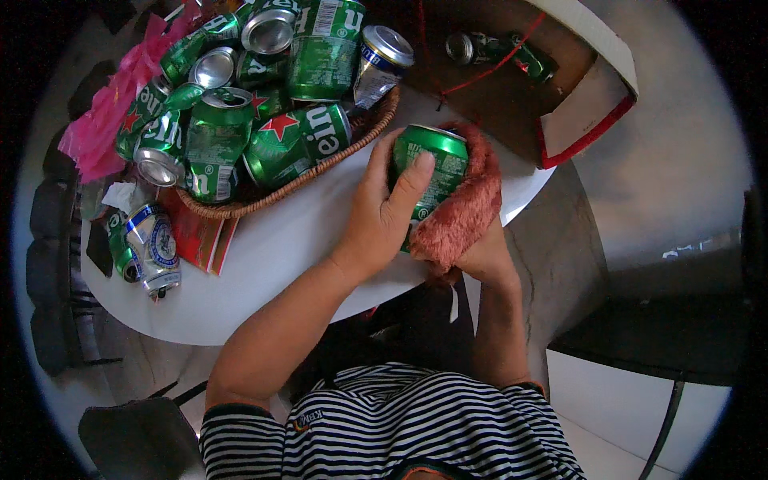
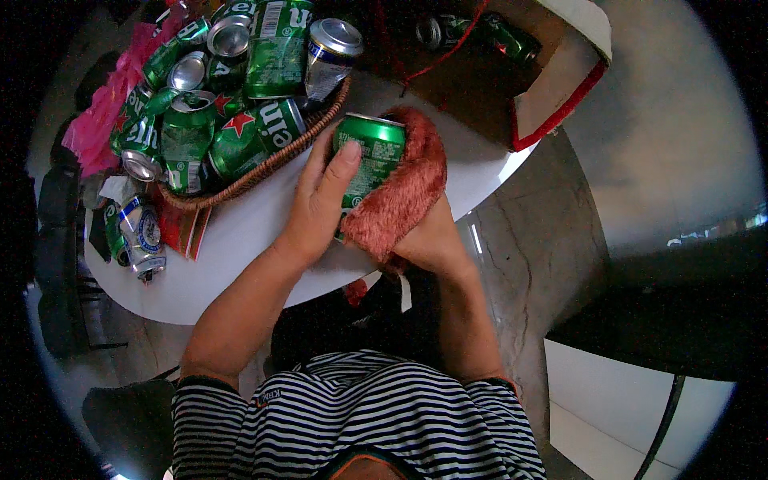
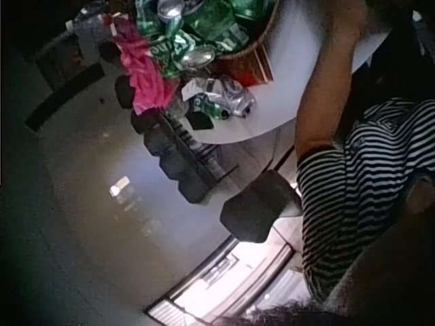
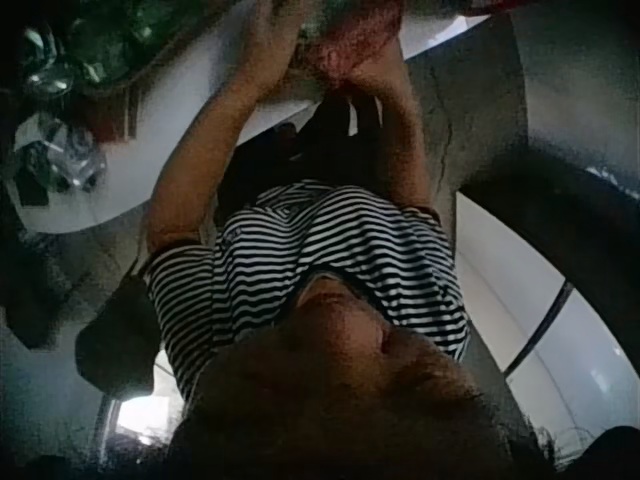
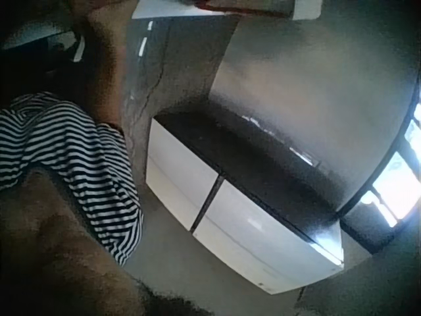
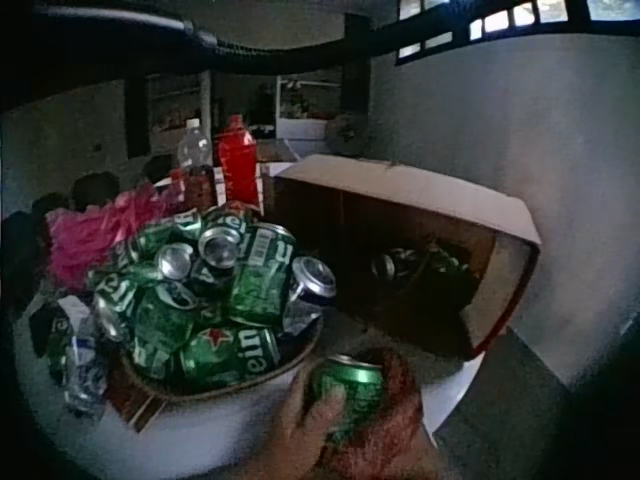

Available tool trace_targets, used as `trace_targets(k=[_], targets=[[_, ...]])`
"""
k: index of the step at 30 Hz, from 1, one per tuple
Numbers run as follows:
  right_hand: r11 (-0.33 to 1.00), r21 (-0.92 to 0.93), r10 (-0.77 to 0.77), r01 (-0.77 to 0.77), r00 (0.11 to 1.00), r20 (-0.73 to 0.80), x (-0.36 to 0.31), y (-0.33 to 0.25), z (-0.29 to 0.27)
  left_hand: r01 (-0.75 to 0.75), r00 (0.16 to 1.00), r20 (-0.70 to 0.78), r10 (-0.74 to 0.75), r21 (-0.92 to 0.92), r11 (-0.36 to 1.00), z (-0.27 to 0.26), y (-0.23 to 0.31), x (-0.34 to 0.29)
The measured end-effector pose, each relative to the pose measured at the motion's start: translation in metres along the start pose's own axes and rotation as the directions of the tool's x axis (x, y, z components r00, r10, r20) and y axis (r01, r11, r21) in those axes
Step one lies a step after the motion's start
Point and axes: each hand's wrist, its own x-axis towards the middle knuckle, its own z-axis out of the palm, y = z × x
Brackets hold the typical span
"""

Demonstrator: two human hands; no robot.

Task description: The person wipes several green and silver beverage cans with a reddish cloth while seated at a white table. They handle each can one at a time, rotating it to wipe different sides, and place the cleaned cans into a cardboard box.

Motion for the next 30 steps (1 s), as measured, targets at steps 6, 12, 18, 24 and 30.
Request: trace_targets(k=[6, 12, 18, 24, 30], targets=[[0.996, -0.086, -0.05, 0.039, 0.991, -0.123, 0.004, 0.001, 0.002, -0.034, 0.997, 0.066, 0.029, 0.074, 0.997, -0.004, 0.0, 0.003], [0.987, 0.163, 0.046, 0.01, 0.939, -0.34, 0.0, 0.011, 0.005, -0.004, 0.987, 0.16, -0.018, 0.138, 0.99, -0.004, 0.002, -0.001], [0.984, 0.063, -0.161, 0.168, 0.981, -0.106, -0.001, 0.01, 0.004, 0.003, 0.994, 0.107, -0.016, 0.124, 0.992, -0.005, -0.004, 0.003], [0.986, 0.039, -0.15, 0.16, 0.972, -0.179, -0.004, 0.013, 0.006, -0.031, 0.985, 0.173, -0.004, 0.199, 0.98, -0.007, 0.006, 0.004], [0.997, 0.073, 0.046, -0.027, 0.962, -0.27, -0.008, 0.001, 0.009, 0.018, 0.981, 0.189, -0.037, 0.103, 0.995, -0.008, 0.0, 0.006]])
